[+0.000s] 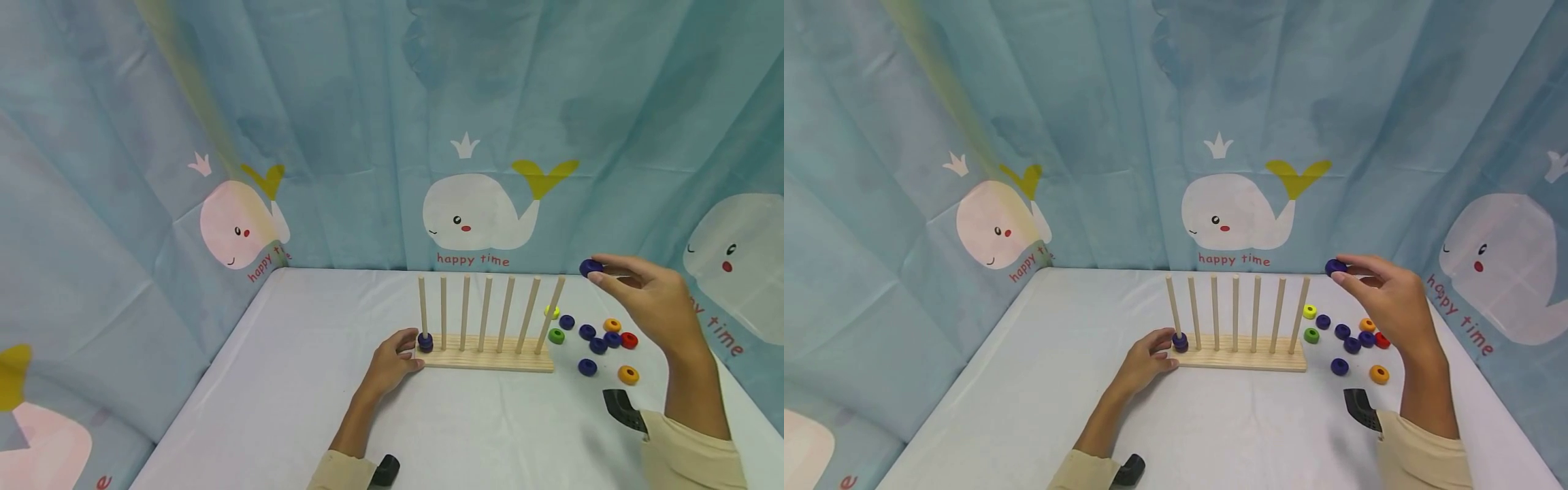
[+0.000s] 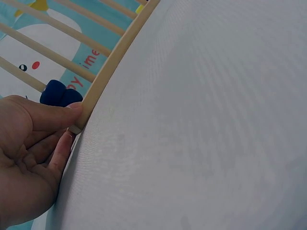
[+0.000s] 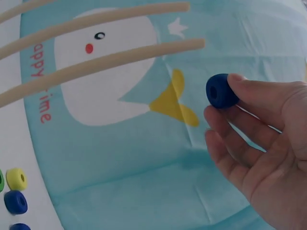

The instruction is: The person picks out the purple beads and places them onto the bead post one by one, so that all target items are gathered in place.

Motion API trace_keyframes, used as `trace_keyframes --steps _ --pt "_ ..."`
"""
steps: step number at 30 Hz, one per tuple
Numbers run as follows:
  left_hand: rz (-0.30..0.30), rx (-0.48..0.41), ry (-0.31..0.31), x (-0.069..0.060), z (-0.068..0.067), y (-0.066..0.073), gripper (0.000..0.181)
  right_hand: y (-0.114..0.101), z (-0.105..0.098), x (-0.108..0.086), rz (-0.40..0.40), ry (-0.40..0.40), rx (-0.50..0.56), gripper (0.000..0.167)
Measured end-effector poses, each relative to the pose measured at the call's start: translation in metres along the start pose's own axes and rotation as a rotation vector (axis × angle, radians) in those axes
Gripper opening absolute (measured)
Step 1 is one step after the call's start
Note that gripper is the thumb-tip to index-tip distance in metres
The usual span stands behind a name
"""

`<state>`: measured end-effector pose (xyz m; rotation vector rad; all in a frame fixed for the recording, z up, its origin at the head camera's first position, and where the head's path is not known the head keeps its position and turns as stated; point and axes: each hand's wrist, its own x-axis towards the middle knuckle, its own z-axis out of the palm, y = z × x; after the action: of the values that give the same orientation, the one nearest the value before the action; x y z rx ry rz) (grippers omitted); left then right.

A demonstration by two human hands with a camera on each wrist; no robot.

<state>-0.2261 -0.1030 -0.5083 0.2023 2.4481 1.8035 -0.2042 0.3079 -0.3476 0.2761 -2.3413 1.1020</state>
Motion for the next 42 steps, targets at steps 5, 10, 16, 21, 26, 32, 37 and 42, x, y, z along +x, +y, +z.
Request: trace_keyframes --steps 5,10,16,21,26,32,37,42 --pt "0.002 -0.012 -0.017 0.0 -0.001 0.001 0.067 -0.013 0.003 0.003 -0.037 0.032 0.009 0.037" --pt "0.004 -0.007 -0.019 0.0 -0.001 0.002 0.067 -0.026 0.007 0.007 -0.072 0.04 -0.002 0.035" --pt "0.0 -0.004 -0.017 0.0 -0.001 0.002 0.067 -0.037 0.013 0.011 -0.103 0.018 0.007 0.034" --pt "0.006 -0.006 -0.014 0.0 -0.001 0.001 0.067 -0.047 0.019 0.016 -0.142 -0.013 0.063 0.033" --pt "0.008 -0.004 -0.012 0.0 -0.001 0.001 0.067 -0.056 0.027 0.019 -0.159 -0.043 0.085 0.034" --pt "0.002 -0.001 -0.009 -0.001 -0.001 0.001 0.067 -0.065 0.037 0.022 -0.154 -0.08 0.117 0.033" --pt "-0.002 0.006 -0.004 -0.001 0.0 0.002 0.067 -0.068 0.047 0.025 -0.197 -0.11 0.141 0.035" --pt "0.007 0.008 -0.004 -0.001 0.0 0.002 0.067 -0.073 0.055 0.027 -0.23 -0.135 0.126 0.037"
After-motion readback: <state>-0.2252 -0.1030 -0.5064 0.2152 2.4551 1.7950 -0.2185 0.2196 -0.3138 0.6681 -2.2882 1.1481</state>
